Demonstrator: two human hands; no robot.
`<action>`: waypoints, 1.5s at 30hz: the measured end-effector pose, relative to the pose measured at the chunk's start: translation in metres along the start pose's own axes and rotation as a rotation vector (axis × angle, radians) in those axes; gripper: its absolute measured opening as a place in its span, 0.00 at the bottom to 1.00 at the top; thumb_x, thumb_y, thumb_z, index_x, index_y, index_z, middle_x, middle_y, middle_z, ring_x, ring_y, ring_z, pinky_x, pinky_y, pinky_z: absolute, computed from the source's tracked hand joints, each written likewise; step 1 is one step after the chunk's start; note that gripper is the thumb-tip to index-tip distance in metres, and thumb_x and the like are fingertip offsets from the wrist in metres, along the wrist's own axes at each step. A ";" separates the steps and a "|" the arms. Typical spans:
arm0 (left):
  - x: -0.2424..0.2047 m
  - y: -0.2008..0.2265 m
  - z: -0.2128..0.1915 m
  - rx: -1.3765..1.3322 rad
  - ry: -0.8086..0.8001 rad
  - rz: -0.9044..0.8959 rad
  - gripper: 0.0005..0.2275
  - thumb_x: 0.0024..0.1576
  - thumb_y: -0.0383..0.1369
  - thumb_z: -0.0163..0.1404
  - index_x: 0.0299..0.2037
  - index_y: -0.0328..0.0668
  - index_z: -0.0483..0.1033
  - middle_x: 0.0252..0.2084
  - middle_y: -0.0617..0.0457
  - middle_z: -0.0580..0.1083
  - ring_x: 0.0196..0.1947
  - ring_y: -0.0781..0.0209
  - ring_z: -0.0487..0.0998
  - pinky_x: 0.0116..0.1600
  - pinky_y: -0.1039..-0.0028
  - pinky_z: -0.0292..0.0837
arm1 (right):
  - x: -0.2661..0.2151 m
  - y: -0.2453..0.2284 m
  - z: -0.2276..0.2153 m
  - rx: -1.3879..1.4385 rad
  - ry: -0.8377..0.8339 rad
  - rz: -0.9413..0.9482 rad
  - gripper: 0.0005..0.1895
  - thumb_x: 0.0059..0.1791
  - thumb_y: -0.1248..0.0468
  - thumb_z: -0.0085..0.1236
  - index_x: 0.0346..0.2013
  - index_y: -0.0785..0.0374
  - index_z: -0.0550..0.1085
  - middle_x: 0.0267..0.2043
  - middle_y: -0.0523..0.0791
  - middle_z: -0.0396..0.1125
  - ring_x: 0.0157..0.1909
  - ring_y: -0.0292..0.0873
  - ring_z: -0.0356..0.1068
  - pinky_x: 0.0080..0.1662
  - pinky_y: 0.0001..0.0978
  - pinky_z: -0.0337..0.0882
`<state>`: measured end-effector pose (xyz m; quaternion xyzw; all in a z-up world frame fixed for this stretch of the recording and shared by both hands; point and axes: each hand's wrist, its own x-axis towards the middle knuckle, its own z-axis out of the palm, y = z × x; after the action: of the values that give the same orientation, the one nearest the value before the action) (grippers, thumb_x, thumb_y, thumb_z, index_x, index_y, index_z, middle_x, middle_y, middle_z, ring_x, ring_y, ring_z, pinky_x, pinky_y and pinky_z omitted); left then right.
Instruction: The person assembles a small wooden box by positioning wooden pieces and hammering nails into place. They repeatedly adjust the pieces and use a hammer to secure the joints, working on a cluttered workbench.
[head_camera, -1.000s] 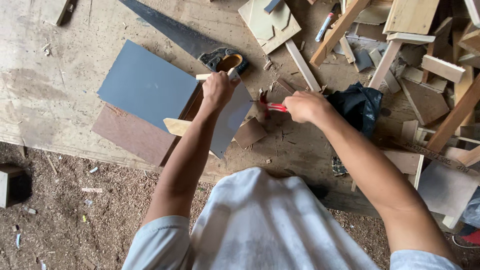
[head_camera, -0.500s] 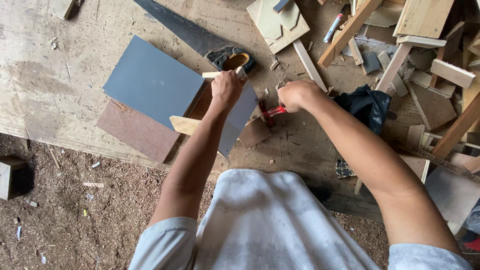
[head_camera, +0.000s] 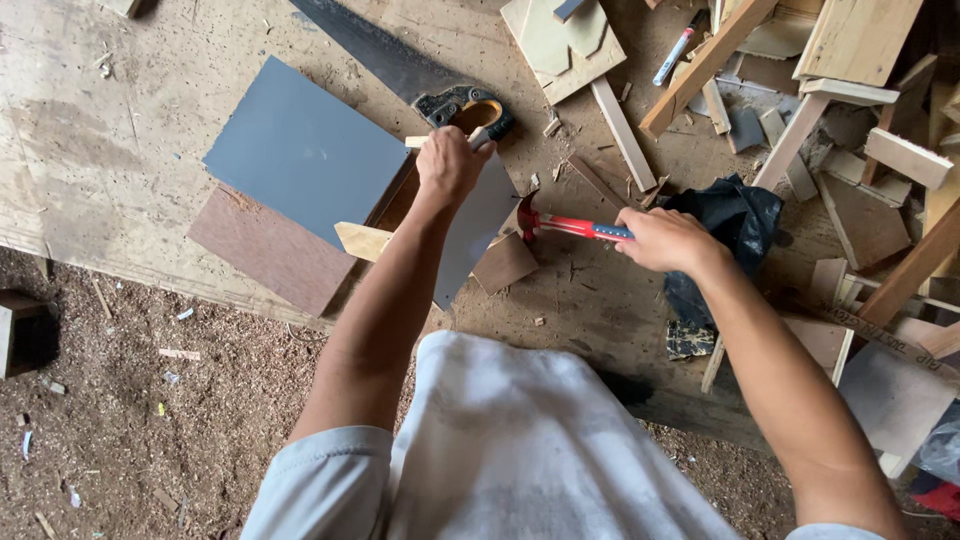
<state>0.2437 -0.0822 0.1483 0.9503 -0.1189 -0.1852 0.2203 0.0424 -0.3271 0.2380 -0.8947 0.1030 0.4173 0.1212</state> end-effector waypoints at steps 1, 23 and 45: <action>-0.001 0.002 -0.003 -0.010 0.077 0.006 0.33 0.49 0.52 0.61 0.48 0.23 0.71 0.42 0.31 0.75 0.34 0.50 0.80 0.33 0.70 0.81 | 0.006 0.004 0.005 0.027 -0.028 0.010 0.16 0.53 0.53 0.57 0.52 0.56 0.71 0.39 0.53 0.76 0.43 0.53 0.74 0.47 0.50 0.72; -0.006 0.024 0.024 0.120 -0.085 0.127 0.22 0.60 0.53 0.53 0.50 0.42 0.77 0.45 0.33 0.69 0.37 0.43 0.80 0.39 0.57 0.79 | 0.024 0.025 0.219 0.623 0.312 -0.171 0.25 0.52 0.46 0.55 0.23 0.63 0.69 0.15 0.45 0.60 0.19 0.40 0.61 0.26 0.40 0.62; 0.015 0.018 0.025 -0.122 -0.151 0.048 0.21 0.65 0.52 0.44 0.42 0.40 0.78 0.33 0.41 0.79 0.32 0.45 0.80 0.38 0.54 0.75 | -0.007 0.049 0.060 1.114 0.739 -0.318 0.06 0.52 0.71 0.64 0.42 0.69 0.78 0.31 0.51 0.66 0.30 0.41 0.62 0.31 0.29 0.62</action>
<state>0.2444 -0.1121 0.1316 0.9154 -0.1464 -0.2577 0.2724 -0.0191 -0.3550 0.2000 -0.7868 0.2044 -0.0536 0.5800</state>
